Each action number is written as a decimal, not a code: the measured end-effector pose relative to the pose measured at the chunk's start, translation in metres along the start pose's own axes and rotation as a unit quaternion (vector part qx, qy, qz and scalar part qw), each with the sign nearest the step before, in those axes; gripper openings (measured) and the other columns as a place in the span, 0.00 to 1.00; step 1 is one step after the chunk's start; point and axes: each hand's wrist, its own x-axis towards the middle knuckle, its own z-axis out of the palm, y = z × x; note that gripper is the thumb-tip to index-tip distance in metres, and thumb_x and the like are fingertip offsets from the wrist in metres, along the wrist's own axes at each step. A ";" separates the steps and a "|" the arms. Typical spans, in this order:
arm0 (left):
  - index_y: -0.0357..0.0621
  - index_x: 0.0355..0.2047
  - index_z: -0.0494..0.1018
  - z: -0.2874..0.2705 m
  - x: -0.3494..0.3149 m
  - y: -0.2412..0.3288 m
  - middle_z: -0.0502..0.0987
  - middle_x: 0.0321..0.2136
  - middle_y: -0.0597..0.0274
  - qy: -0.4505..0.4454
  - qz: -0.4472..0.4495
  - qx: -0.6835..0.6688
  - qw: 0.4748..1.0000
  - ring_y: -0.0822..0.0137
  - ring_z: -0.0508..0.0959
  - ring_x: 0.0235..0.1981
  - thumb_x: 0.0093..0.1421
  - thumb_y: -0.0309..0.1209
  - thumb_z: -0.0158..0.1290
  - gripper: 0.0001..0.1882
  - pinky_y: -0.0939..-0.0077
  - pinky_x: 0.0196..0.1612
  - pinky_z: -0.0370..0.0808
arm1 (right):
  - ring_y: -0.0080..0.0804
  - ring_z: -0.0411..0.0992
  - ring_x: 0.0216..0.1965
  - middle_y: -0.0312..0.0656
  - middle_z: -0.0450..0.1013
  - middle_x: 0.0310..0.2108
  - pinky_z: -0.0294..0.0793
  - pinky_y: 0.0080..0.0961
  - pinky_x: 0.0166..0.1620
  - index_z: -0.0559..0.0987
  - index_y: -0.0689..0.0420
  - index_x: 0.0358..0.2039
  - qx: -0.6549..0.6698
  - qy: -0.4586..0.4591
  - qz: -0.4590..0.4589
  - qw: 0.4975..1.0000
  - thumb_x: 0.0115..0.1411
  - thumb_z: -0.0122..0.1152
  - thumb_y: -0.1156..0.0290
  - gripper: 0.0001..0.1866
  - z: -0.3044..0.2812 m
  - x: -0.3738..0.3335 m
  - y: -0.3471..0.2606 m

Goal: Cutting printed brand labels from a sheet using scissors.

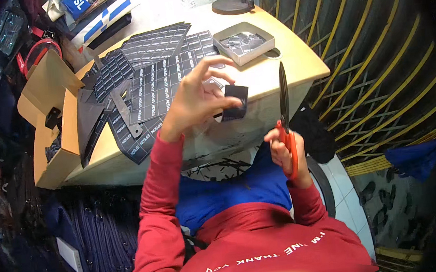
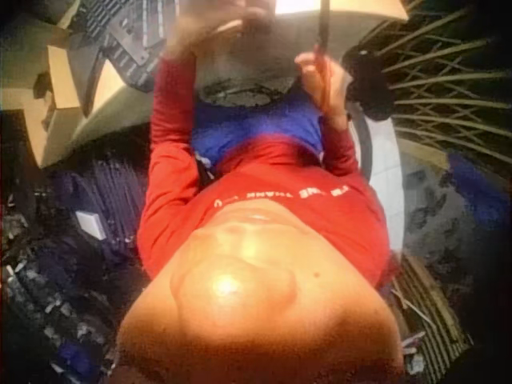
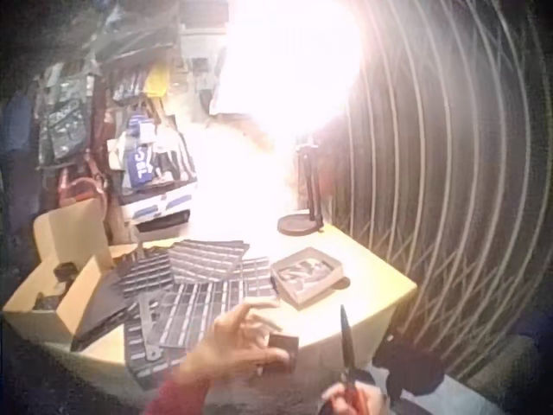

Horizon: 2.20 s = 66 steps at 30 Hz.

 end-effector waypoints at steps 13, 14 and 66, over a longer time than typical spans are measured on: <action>0.35 0.48 0.64 0.032 -0.082 0.006 0.73 0.38 0.56 0.094 0.024 -0.136 0.986 0.72 0.76 0.33 0.45 0.18 0.62 0.29 0.82 0.35 0.76 | 0.08 0.57 0.21 0.25 0.64 0.20 0.55 0.09 0.22 0.71 0.59 0.27 0.001 -0.012 -0.019 1.000 0.56 0.57 0.76 0.04 0.067 0.020 -0.028; 0.34 0.48 0.65 0.035 -0.088 0.006 0.73 0.39 0.56 0.102 0.050 -0.114 0.987 0.72 0.76 0.35 0.46 0.18 0.62 0.28 0.81 0.36 0.77 | 0.08 0.57 0.21 0.25 0.64 0.20 0.55 0.09 0.22 0.71 0.59 0.27 -0.001 -0.013 -0.018 1.000 0.56 0.57 0.76 0.04 0.068 0.018 -0.031; 0.28 0.48 0.69 -0.007 -0.111 0.027 0.73 0.46 0.52 -0.091 -0.082 -0.086 0.989 0.69 0.71 0.47 0.36 0.20 0.67 0.35 0.77 0.48 0.69 | 0.31 0.64 0.22 0.42 0.67 0.20 0.67 0.28 0.27 0.71 0.63 0.30 -0.224 -0.476 0.103 0.844 0.60 0.46 0.47 0.26 0.001 0.003 -0.059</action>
